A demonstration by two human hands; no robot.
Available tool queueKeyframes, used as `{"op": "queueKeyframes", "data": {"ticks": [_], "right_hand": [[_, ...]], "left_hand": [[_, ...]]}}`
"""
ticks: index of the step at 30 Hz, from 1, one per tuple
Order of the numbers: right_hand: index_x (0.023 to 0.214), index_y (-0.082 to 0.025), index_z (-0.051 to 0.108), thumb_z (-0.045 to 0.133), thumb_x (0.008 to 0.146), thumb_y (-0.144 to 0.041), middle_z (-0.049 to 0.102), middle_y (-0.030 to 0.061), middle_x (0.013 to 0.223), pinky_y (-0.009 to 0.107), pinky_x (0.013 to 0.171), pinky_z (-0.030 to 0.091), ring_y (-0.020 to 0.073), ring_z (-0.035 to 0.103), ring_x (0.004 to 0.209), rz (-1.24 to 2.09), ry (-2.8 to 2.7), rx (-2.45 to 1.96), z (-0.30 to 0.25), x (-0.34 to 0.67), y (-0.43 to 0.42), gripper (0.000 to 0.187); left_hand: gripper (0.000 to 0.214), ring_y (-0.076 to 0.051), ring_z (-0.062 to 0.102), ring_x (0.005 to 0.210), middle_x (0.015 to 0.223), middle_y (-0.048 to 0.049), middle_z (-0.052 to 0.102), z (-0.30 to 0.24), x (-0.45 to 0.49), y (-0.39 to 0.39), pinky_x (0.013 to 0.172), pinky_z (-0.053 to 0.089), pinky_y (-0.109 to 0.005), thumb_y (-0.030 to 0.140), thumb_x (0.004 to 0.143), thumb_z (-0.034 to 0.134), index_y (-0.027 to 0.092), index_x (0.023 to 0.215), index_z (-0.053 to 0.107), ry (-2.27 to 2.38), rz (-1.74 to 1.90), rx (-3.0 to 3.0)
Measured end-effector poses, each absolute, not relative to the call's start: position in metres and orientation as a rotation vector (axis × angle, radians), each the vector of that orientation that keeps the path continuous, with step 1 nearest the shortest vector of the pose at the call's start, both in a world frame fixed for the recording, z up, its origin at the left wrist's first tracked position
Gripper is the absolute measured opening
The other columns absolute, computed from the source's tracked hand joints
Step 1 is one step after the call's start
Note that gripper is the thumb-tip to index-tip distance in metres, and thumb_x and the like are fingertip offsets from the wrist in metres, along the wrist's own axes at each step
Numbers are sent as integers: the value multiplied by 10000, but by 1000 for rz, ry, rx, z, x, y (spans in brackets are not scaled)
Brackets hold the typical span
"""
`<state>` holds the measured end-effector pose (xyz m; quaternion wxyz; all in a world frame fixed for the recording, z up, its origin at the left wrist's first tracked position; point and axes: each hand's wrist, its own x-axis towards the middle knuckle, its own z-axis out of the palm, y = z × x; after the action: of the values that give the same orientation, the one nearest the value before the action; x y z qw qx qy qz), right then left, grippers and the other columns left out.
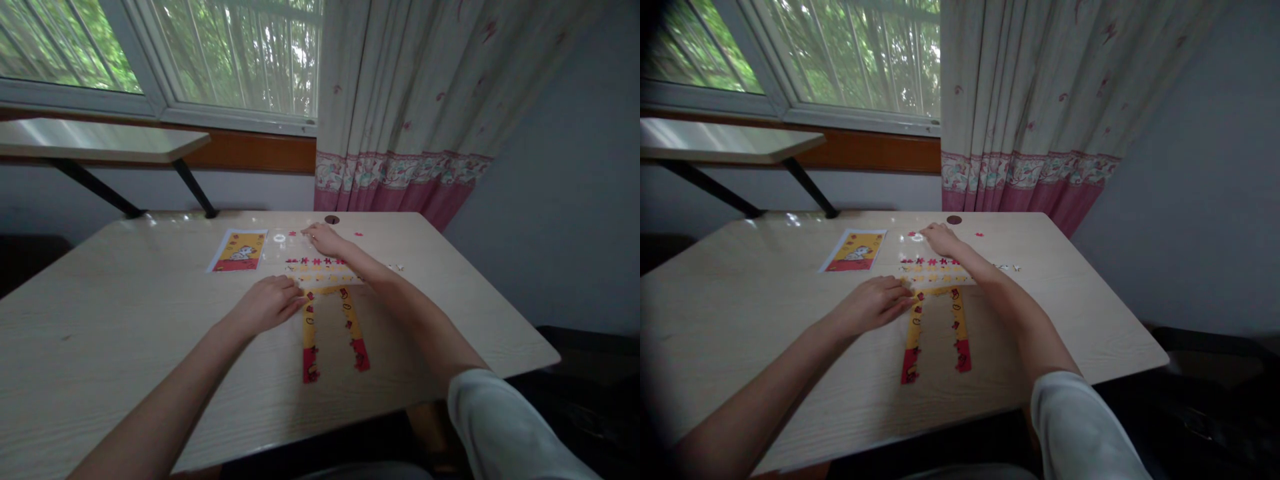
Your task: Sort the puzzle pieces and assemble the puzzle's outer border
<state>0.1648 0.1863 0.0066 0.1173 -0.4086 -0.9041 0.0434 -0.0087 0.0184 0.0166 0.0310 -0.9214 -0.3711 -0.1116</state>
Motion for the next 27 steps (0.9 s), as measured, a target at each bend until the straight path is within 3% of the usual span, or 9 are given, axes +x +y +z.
{"op": "queueKeyframes", "data": {"ticks": [7,18,27], "right_hand": [[1277,-288,475,341,925,-269,473,85,1279,432,890,347,282,404,1107,45,-2726,-1232,4,143,191,377],[952,-198,693,522,848,-296,647,79,1003,337,882,332,213,511,973,78,-2731,-1059,11,186,170,223],[949,-182,697,495,851,-219,682,75,964,279,804,391,185,589,912,180,-2573,-1181,3,184,182,227]], "left_hand": [[306,-194,570,724,738,-57,598,17,-9,17,655,434,-308,320,912,387,165,828,636,-1149,-351,-2859],[321,-183,562,696,715,-52,597,17,-7,18,631,424,-295,321,916,383,166,806,642,-1133,-381,-2855],[347,-193,566,720,731,-59,603,18,-7,17,640,420,-302,329,924,360,161,819,644,-1155,-321,-2854]]}}
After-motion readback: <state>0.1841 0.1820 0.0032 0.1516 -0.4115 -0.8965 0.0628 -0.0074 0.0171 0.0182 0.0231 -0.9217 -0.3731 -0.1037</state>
